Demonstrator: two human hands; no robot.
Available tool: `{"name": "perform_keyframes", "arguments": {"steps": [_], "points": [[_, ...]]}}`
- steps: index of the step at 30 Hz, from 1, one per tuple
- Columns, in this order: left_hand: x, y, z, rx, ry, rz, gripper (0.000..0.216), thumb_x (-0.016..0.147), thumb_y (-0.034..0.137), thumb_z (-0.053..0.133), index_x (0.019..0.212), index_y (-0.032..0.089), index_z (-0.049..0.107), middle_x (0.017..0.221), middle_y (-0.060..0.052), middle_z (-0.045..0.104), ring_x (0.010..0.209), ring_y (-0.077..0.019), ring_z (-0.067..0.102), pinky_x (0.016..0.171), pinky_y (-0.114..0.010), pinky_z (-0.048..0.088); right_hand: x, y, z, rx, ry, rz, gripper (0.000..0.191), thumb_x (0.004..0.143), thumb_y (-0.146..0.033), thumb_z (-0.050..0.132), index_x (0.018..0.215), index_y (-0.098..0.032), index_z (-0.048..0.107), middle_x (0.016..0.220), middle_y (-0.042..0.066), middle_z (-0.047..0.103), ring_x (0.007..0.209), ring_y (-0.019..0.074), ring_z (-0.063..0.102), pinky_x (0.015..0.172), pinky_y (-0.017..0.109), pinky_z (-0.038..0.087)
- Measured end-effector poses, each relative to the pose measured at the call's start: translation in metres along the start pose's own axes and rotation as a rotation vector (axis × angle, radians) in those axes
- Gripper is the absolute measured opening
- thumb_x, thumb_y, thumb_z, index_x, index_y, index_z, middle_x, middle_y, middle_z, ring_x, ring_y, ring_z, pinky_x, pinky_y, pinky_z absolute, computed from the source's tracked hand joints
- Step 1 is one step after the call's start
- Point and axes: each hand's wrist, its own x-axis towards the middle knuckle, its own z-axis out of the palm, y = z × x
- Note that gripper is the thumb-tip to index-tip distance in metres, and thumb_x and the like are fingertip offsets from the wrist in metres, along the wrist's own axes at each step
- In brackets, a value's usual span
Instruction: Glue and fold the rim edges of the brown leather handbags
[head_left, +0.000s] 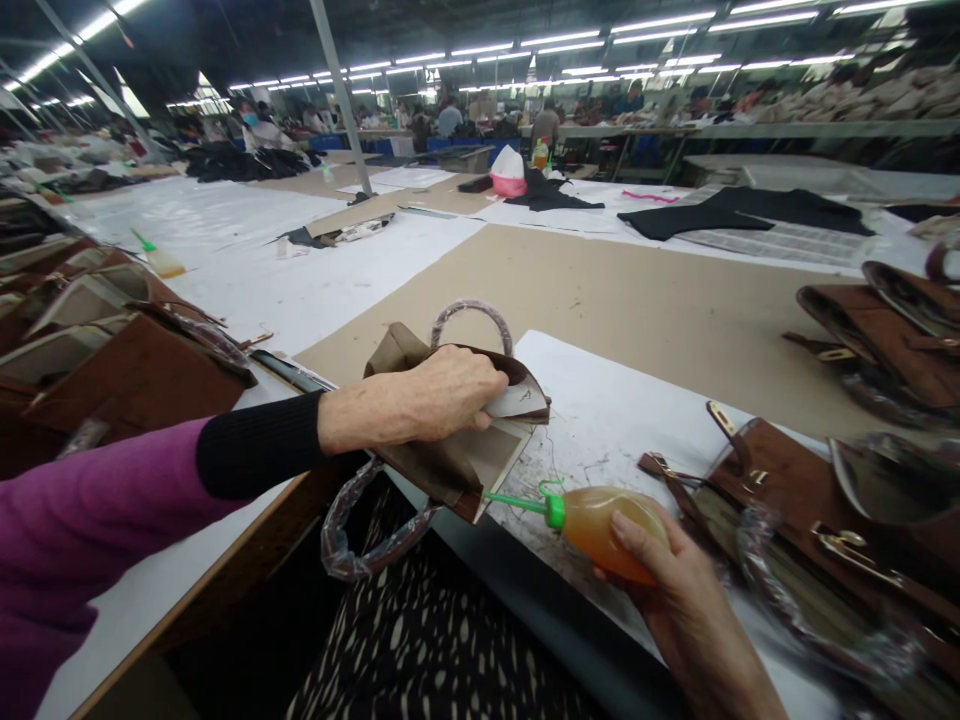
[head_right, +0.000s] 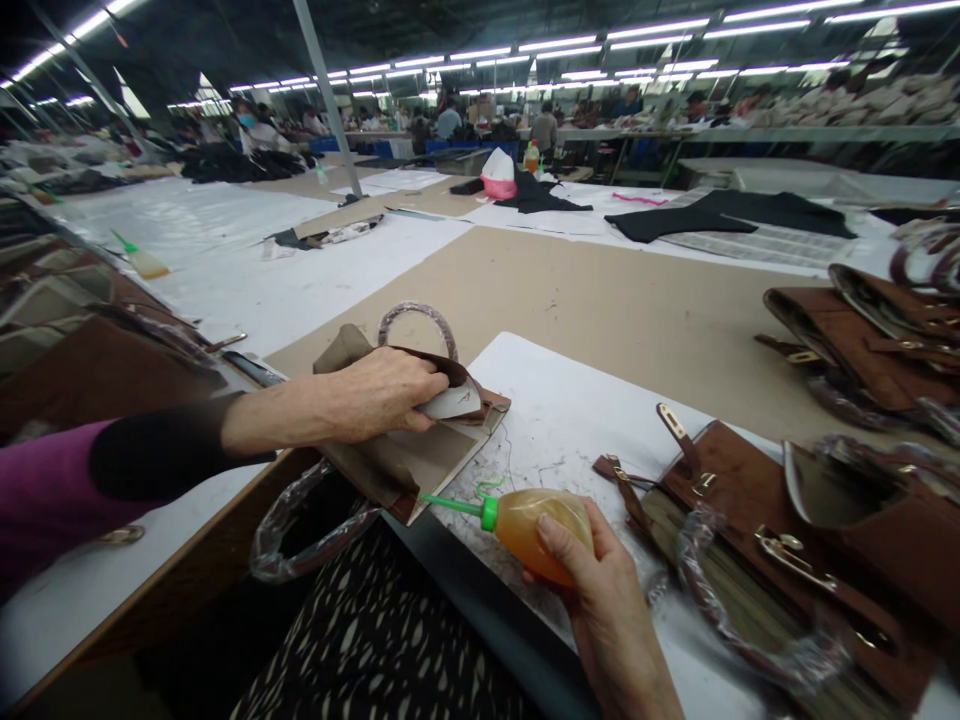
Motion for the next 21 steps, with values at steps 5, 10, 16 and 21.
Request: {"name": "perform_keyframes", "arguments": {"steps": [5,10,16,21], "points": [[-0.001,0.002,-0.003,-0.009,-0.026,-0.011,0.019,0.084,0.027,0.063,0.095,0.012,0.061,0.094,-0.009,0.065,0.084,-0.0205,0.059,0.067,-0.029,0.040,-0.006,-0.003,0.001,-0.023,0.004,0.013,0.040,0.070,-0.045,0.079,0.097,-0.019,0.068,0.095,0.007,0.066,0.077,0.0207,0.058,0.055,0.023,0.050],[-0.001,0.004,-0.008,-0.022,-0.052,-0.028,0.018,0.084,0.026,0.063,0.095,0.011,0.062,0.094,-0.010,0.065,0.085,-0.0214,0.059,0.069,-0.030,0.041,-0.002,-0.005,0.002,-0.024,0.059,-0.014,0.039,0.069,-0.044,0.080,0.095,-0.018,0.068,0.094,0.006,0.066,0.079,0.0214,0.059,0.056,0.024,0.051],[0.000,0.003,-0.005,-0.029,-0.017,-0.019,0.015,0.081,0.025,0.064,0.087,0.012,0.061,0.084,-0.009,0.064,0.074,-0.0190,0.057,0.064,-0.029,0.040,0.003,-0.002,0.001,-0.044,0.007,-0.022,0.041,0.071,-0.046,0.079,0.099,-0.019,0.067,0.099,0.007,0.066,0.082,0.0239,0.059,0.059,0.027,0.052],[0.002,-0.001,0.000,-0.041,0.039,0.011,0.014,0.081,0.026,0.063,0.084,0.013,0.060,0.080,-0.007,0.063,0.071,-0.0172,0.057,0.064,-0.028,0.041,-0.008,-0.004,0.004,-0.123,0.000,-0.038,0.041,0.069,-0.049,0.078,0.096,-0.020,0.067,0.091,0.006,0.067,0.076,0.0236,0.059,0.056,0.027,0.051]]}}
